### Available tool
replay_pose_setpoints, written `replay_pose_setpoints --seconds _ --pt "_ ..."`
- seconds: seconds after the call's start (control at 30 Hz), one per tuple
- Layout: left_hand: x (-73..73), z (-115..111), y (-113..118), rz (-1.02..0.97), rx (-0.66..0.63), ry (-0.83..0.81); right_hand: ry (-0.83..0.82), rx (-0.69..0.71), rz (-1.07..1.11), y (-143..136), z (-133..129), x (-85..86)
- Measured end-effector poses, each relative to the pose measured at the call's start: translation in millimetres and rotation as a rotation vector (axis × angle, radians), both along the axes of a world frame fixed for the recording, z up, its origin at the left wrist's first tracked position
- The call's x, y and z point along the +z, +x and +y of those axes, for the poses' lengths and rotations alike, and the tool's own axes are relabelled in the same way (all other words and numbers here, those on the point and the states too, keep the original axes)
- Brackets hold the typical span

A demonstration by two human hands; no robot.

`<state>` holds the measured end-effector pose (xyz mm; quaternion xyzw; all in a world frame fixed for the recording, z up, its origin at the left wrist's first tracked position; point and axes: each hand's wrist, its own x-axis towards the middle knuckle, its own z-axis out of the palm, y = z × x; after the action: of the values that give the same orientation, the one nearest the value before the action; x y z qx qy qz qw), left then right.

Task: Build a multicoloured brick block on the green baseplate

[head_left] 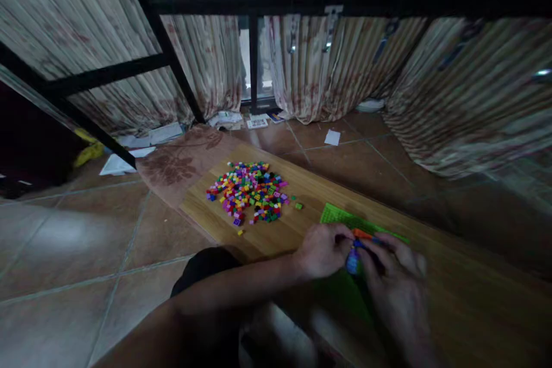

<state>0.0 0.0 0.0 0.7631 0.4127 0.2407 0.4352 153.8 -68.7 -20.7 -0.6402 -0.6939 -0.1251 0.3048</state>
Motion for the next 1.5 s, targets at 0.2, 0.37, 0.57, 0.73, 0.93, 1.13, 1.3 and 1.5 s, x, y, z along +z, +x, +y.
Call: replay_pose_setpoints --seconds 0.2,0.37,0.57,0.73,0.93,1.13,1.3,1.5 --pt "19.6 26.5 -34.3 0.164 -0.009 0.158 -0.060 -0.002 -0.040 4.3 1.9 -1.4" --pt "30.3 78.1 -101.3 0.477 0.181 0.218 -0.077 -0.035 -0.058 -1.0 5.6 -5.0" --pt "17.0 93.6 -121.1 0.528 0.150 0.236 0.007 -0.065 0.064 4.4 1.8 9.2" --pt "5.9 89.8 -104.4 0.569 0.138 0.323 -0.008 -0.199 0.330 9.8 -5.6 11.4" --pt "-5.4 89.3 -95.4 0.642 0.014 0.413 -0.061 -0.314 0.464 12.2 -12.3 8.6" --pt "-2.8 88.6 -90.4 0.565 -0.026 0.511 -0.008 -0.347 0.615 15.5 -11.0 16.3" --pt "8.3 64.1 -62.7 0.283 -0.131 0.479 0.076 -0.345 0.889 16.6 -5.2 20.2" --pt "20.1 30.6 -16.2 0.031 -0.235 0.417 0.069 -0.322 0.973 17.2 -2.9 23.9"
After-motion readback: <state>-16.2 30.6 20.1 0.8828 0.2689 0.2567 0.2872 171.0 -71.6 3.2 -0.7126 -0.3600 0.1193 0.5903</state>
